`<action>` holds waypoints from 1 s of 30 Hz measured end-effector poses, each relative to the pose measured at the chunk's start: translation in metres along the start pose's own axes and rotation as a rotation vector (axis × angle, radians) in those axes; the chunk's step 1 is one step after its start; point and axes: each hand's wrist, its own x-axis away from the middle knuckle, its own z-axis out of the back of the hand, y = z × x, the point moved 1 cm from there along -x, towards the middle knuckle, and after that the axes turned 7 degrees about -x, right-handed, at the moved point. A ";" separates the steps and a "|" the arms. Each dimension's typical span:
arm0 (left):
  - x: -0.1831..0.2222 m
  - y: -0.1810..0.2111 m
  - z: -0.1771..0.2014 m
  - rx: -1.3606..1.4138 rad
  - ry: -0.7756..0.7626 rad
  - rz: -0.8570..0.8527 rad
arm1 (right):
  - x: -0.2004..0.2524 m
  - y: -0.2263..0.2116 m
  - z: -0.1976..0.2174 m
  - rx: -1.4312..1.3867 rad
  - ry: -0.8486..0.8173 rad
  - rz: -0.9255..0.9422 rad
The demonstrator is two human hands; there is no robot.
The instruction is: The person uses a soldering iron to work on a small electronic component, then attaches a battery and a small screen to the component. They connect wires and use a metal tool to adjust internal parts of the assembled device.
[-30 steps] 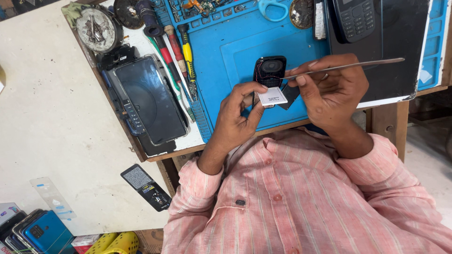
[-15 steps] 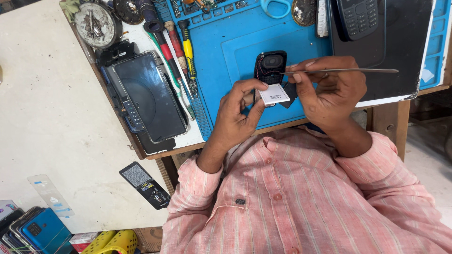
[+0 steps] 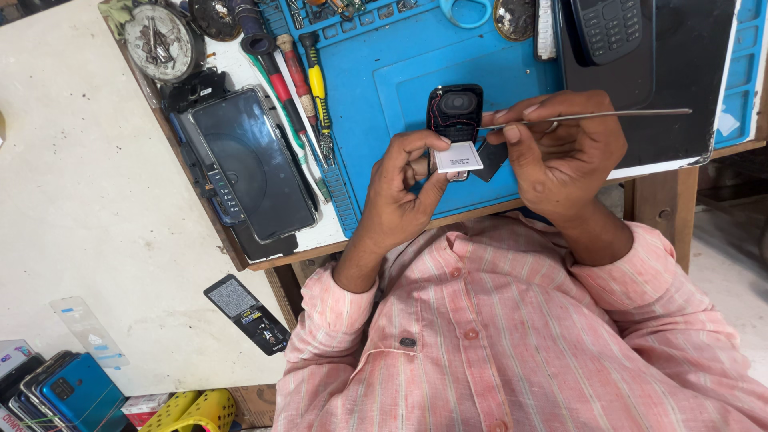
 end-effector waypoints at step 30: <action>-0.002 0.002 -0.001 0.050 -0.005 -0.017 | -0.001 -0.002 0.000 0.037 -0.030 0.083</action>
